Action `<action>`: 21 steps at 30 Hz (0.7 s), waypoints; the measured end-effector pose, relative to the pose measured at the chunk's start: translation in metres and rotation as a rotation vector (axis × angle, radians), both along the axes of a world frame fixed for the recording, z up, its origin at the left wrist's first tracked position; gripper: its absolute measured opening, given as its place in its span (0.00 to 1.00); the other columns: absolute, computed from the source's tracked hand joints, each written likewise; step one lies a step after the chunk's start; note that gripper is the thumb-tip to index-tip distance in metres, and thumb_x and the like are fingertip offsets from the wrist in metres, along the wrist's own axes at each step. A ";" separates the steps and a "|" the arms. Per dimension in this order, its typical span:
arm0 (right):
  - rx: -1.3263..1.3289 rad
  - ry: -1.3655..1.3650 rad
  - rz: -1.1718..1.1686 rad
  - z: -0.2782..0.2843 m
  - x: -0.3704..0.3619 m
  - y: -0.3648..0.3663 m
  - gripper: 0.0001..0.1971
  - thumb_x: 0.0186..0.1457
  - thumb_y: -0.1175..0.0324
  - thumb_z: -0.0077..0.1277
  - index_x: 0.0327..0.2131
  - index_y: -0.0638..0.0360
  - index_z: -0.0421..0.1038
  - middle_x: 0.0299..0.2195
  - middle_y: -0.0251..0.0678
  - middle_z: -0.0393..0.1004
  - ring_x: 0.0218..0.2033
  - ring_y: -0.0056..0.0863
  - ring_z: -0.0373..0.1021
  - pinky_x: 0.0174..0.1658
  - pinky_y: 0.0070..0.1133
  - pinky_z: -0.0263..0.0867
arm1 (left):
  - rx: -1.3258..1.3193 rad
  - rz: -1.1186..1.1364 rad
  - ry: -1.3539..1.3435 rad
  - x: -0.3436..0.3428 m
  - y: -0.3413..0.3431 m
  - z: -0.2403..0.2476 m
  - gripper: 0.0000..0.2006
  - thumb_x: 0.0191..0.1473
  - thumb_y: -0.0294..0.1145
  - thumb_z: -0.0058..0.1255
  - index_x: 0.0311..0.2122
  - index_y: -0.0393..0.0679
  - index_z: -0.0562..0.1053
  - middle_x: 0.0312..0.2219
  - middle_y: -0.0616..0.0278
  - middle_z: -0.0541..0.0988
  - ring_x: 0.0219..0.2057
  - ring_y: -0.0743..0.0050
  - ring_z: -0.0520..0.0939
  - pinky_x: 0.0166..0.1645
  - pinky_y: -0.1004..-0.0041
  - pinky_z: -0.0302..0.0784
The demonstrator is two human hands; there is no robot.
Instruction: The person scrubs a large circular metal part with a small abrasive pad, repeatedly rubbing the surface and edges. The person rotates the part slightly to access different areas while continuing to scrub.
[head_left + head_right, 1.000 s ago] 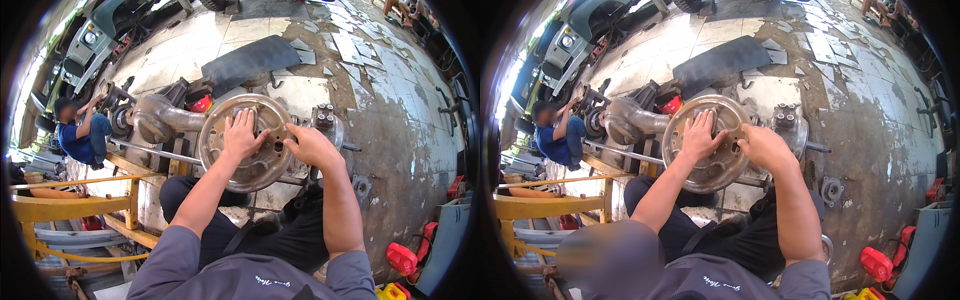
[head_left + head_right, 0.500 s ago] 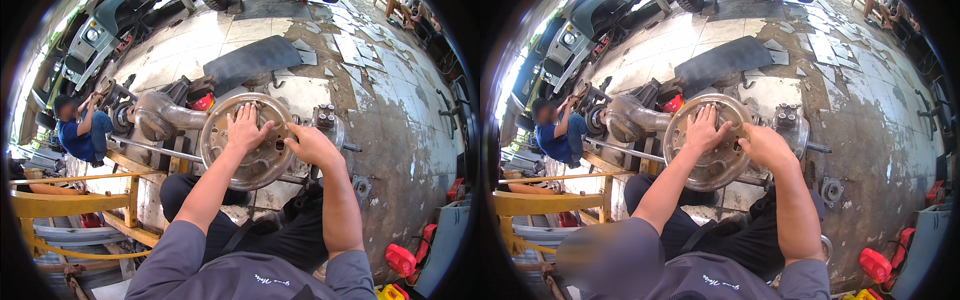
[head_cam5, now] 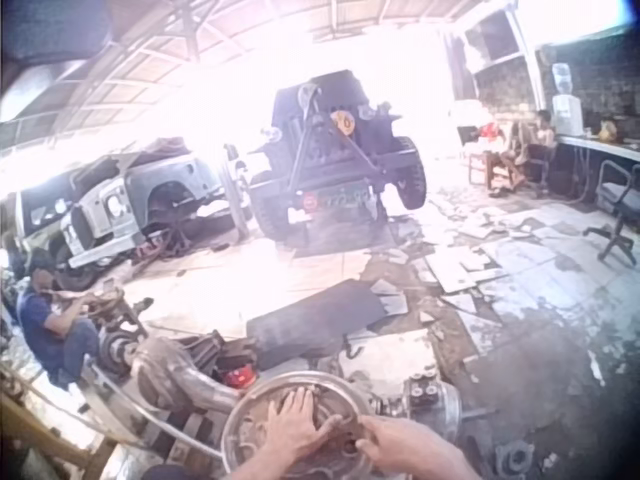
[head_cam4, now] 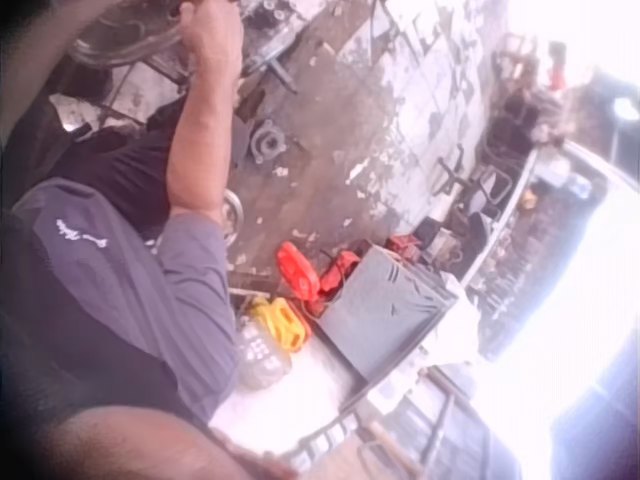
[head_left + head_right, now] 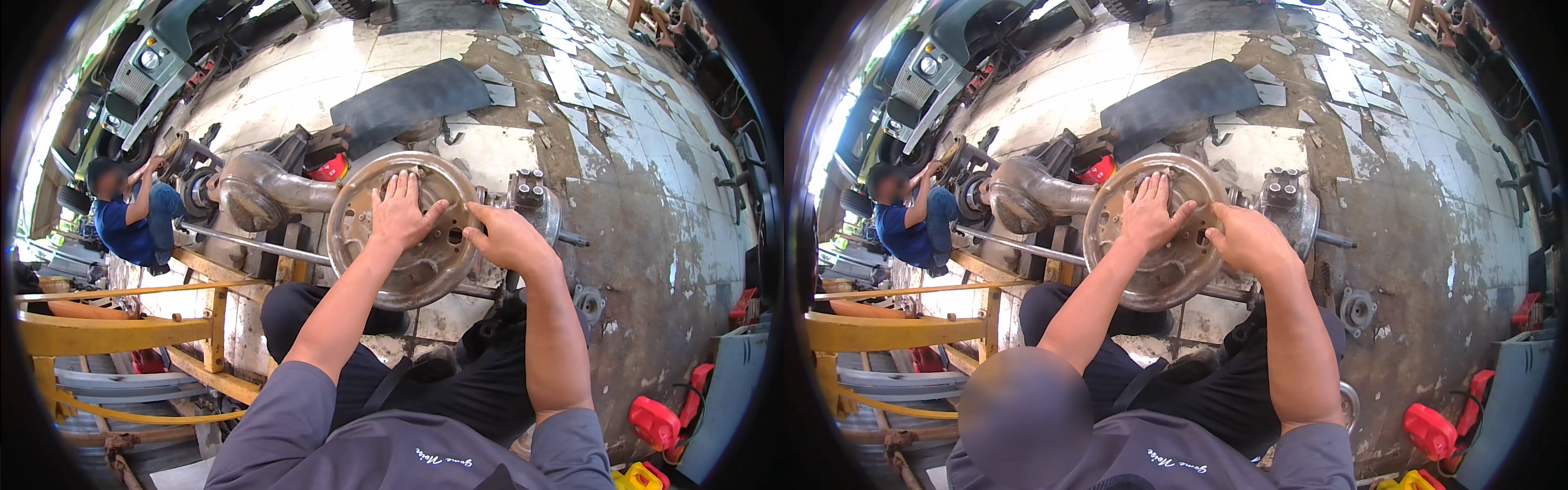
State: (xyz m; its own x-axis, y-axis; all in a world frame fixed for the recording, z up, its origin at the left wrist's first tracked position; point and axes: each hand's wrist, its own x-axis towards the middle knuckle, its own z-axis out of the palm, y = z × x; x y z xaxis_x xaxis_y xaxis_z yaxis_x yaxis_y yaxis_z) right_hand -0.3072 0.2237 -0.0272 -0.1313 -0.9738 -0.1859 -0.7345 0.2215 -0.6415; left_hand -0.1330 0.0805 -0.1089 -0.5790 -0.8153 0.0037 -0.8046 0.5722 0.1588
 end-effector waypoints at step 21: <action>0.016 0.043 0.045 0.007 0.003 -0.005 0.26 0.59 0.62 0.54 0.57 0.68 0.67 0.53 0.54 0.73 0.55 0.48 0.69 0.58 0.35 0.64 | -0.008 -0.047 0.022 0.012 0.001 -0.002 0.50 0.57 0.75 0.32 0.69 0.39 0.54 0.69 0.51 0.56 0.71 0.55 0.54 0.71 0.44 0.44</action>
